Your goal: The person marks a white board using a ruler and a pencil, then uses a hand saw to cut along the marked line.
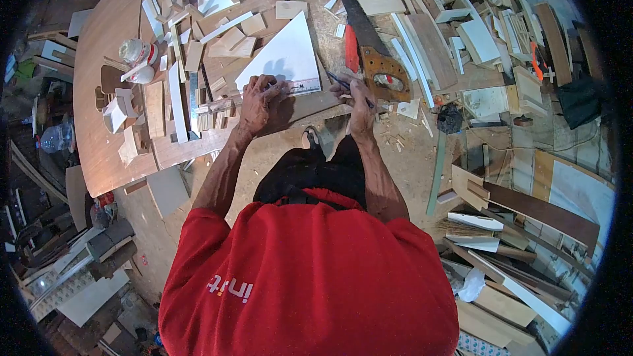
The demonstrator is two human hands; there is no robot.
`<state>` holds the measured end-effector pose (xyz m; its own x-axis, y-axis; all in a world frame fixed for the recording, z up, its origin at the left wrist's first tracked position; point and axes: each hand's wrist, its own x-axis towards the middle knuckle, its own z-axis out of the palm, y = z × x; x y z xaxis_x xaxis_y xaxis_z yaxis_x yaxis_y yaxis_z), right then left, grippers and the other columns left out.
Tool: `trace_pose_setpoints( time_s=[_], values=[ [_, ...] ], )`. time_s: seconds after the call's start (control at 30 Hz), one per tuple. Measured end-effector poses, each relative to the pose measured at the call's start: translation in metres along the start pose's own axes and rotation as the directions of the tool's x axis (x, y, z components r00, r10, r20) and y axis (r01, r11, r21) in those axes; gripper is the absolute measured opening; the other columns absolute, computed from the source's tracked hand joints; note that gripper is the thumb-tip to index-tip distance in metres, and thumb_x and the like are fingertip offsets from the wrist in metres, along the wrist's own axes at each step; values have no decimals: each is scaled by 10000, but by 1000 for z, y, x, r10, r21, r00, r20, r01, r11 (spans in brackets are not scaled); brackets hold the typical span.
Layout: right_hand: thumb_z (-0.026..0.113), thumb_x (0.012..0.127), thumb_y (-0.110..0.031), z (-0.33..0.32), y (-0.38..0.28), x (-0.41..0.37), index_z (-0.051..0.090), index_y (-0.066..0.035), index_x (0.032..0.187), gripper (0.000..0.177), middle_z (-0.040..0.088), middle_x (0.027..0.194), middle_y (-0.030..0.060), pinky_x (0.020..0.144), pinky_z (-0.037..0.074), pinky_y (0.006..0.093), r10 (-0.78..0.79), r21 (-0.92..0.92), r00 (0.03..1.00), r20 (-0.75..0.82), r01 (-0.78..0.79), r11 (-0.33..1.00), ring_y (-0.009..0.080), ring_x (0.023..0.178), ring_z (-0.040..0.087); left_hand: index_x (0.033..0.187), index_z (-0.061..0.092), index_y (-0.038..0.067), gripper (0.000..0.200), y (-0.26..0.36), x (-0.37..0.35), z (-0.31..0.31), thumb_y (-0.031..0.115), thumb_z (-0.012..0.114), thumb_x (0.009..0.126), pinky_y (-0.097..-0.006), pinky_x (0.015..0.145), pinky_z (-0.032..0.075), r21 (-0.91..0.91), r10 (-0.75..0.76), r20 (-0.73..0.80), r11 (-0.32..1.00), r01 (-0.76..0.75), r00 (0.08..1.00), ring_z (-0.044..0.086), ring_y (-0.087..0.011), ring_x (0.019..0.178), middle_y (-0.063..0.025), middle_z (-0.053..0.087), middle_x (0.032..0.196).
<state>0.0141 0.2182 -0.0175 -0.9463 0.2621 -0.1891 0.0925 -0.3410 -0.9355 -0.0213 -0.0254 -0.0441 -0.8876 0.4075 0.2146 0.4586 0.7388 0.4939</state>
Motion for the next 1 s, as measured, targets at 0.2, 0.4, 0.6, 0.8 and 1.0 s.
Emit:
trace_pose_setpoints(
  time_s=[0.2, 0.4, 0.6, 0.8, 1.0],
  values=[
    [473, 997, -267, -7, 17, 6, 673, 19, 1077, 358, 688, 867, 73, 704, 492, 292, 36, -192, 999, 17, -32, 981, 137, 753, 622, 1060, 696, 171, 213, 3, 1, -2, 246, 640, 869, -450, 834, 381, -16, -9, -4, 1000, 9, 1000, 483, -296, 998, -77, 551, 1073],
    [551, 952, -215, 9, 8, 2, 686, 12, 1039, 279, 684, 841, 60, 708, 503, 281, -46, -280, 992, 116, 77, 957, 124, 774, 628, 1064, 695, 175, 216, -1, 1, -2, 229, 637, 863, -456, 830, 387, -17, -7, 19, 1000, 8, 1000, 485, -303, 1008, -78, 550, 1089],
    [604, 882, -169, 5, 16, 7, 677, 26, 1018, 248, 693, 841, 69, 706, 500, 269, -16, -398, 993, 116, 62, 915, 135, 766, 624, 1068, 694, 180, 218, -2, 2, -1, 225, 632, 864, -460, 835, 398, -19, 7, 17, 1000, -7, 1000, 489, -308, 1009, -78, 554, 1090],
    [590, 878, -156, 5, 13, 7, 677, 34, 1006, 245, 687, 819, 75, 703, 503, 274, -48, -387, 982, 183, 117, 915, 137, 753, 623, 1055, 702, 182, 209, 5, 3, -5, 218, 649, 856, -450, 828, 401, -5, -15, 11, 1000, 15, 1000, 488, -301, 990, -71, 555, 1070],
    [600, 875, -131, 0, 14, 12, 691, 23, 1009, 224, 689, 829, 80, 684, 508, 268, -60, -505, 962, 265, 192, 842, 131, 752, 636, 1065, 707, 189, 228, 4, 3, -5, 236, 673, 845, -436, 811, 398, 7, -6, 5, 1000, 5, 1000, 483, -288, 957, -64, 547, 1034]
  ],
)
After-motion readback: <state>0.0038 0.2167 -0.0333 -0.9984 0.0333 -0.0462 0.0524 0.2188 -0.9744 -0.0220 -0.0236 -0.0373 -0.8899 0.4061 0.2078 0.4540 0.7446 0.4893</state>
